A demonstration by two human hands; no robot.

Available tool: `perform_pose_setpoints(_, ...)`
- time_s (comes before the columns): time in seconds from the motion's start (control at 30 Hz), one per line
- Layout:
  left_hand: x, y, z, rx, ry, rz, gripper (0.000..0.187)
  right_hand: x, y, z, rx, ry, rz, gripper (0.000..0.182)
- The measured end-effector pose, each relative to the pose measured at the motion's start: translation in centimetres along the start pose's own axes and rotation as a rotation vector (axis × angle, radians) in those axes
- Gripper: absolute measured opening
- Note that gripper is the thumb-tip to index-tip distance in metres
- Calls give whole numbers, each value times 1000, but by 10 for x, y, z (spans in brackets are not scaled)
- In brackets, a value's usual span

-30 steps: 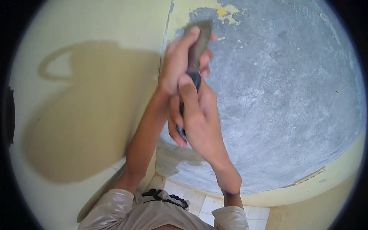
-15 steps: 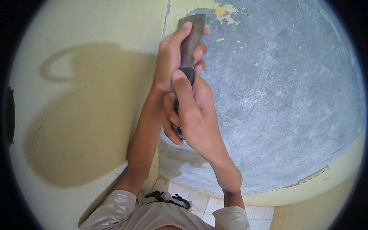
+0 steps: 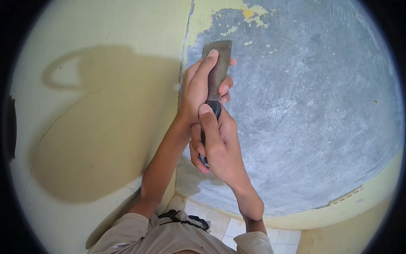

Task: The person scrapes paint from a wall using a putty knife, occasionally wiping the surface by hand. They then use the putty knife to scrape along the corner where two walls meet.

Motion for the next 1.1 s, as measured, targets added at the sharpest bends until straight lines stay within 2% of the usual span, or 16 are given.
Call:
perform_pose_setpoints(0.17, 17, -20, -4, -67, 40, -27, 42, 19, 14, -7, 46, 61, 55, 29)
perform_pose_setpoints(0.23, 9, -4, 3, -15, 1, 31, 42, 6, 6, -6, 50, 48, 32, 29)
perform_pose_setpoints(0.3, 6, -3, 2, -3, -9, 8, 41, 2, 0, -5, 23, 59, 38, 29)
perform_pose_setpoints(0.33, 5, -3, 1, 15, -26, 15, 41, 10, 5, -3, -48, 27, 123, 29)
perform_pose_setpoints(0.43, 17, -21, -2, -62, 37, 16, 42, 17, 24, -15, 87, 70, 40, 28)
perform_pose_setpoints(0.5, 12, -10, 2, -53, 33, 35, 42, 10, 11, -11, 108, 53, 44, 29)
perform_pose_setpoints(0.63, 9, -6, -2, 23, -18, 24, 39, 18, 7, 1, 16, 42, 81, 30)
perform_pose_setpoints(0.7, 22, -24, -10, 13, 83, -63, 41, 20, 14, 1, 28, 29, 67, 30)
perform_pose_setpoints(0.8, 16, -18, -12, 33, 54, -6, 40, 15, 20, -7, 80, 67, 62, 30)
perform_pose_setpoints(0.87, 10, -14, -9, 56, 9, -9, 39, 8, 7, 2, -8, -6, 90, 31)
perform_pose_setpoints(0.97, 14, -16, -8, 51, 26, 11, 38, 25, 14, 1, 3, 30, 110, 31)
perform_pose_setpoints(1.03, 23, -33, -12, -115, 120, -8, 43, 27, 27, -8, 35, 52, 77, 31)
perform_pose_setpoints(1.1, 17, -23, -8, -67, 81, -14, 44, 25, 24, -10, 20, 39, 81, 32)
Point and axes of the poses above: each hand's wrist, its own x-axis towards the middle knuckle, its own z-axis out of the back of the hand, y = z × x, the point moved 6 cm from there along x, towards the middle knuckle, and after that the axes turned 5 degrees about z, right-handed, at the moved point
